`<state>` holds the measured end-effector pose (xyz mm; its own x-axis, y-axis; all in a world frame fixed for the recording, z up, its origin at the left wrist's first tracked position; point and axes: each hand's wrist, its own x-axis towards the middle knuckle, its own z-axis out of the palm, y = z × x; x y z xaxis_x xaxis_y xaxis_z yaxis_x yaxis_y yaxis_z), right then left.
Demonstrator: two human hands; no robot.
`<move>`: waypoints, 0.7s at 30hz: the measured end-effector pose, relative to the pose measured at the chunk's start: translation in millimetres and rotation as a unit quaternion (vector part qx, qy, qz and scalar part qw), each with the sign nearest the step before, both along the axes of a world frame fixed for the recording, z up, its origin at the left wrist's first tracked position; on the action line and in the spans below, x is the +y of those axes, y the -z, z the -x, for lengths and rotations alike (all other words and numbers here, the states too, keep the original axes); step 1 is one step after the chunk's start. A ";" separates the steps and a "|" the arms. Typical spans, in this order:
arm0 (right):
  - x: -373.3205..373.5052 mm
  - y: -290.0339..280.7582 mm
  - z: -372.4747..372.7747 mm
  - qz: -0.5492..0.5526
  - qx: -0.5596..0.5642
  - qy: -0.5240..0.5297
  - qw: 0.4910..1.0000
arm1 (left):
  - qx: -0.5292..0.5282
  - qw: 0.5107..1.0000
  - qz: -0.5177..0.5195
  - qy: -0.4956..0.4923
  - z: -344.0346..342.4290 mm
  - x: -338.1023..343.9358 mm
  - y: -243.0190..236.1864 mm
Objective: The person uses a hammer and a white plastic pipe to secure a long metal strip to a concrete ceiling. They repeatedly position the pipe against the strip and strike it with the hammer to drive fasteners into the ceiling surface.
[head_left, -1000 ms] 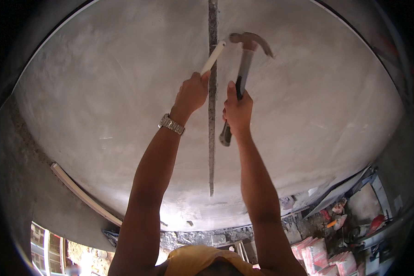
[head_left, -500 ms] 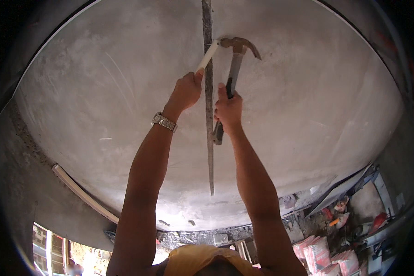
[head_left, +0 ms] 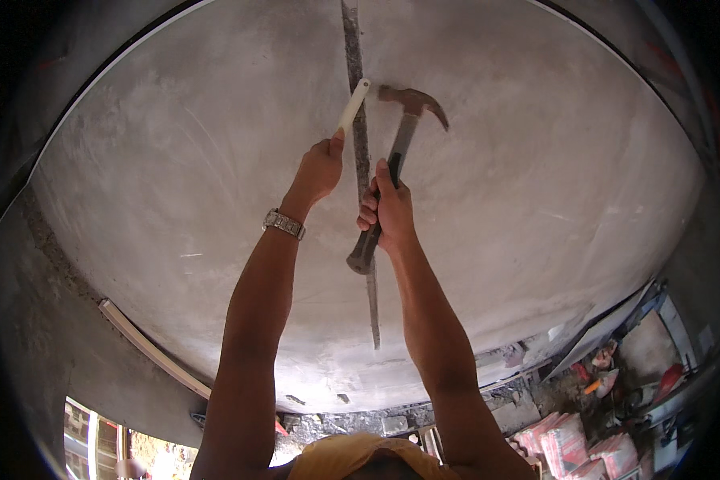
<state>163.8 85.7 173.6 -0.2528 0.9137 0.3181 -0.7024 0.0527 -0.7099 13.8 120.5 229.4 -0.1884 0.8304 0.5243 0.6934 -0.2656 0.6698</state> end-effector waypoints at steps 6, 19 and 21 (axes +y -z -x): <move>11.2 -17.9 -8.0 -0.039 -0.093 0.032 0.994 | -0.177 0.971 0.023 0.160 -7.5 6.0 6.0; -49.5 -18.8 -45.9 -0.074 -0.139 0.152 0.976 | -0.074 0.992 0.075 0.071 16.5 -25.9 -37.1; -53.4 -18.1 -47.6 -0.102 -0.154 0.174 0.967 | 0.059 0.997 0.046 0.006 21.4 -20.4 -46.7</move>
<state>211.3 32.2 191.7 -0.0529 0.8871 0.4585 -0.3746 0.4079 -0.8326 -7.6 100.0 276.1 -0.1204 0.8778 0.4636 0.7663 -0.2147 0.6055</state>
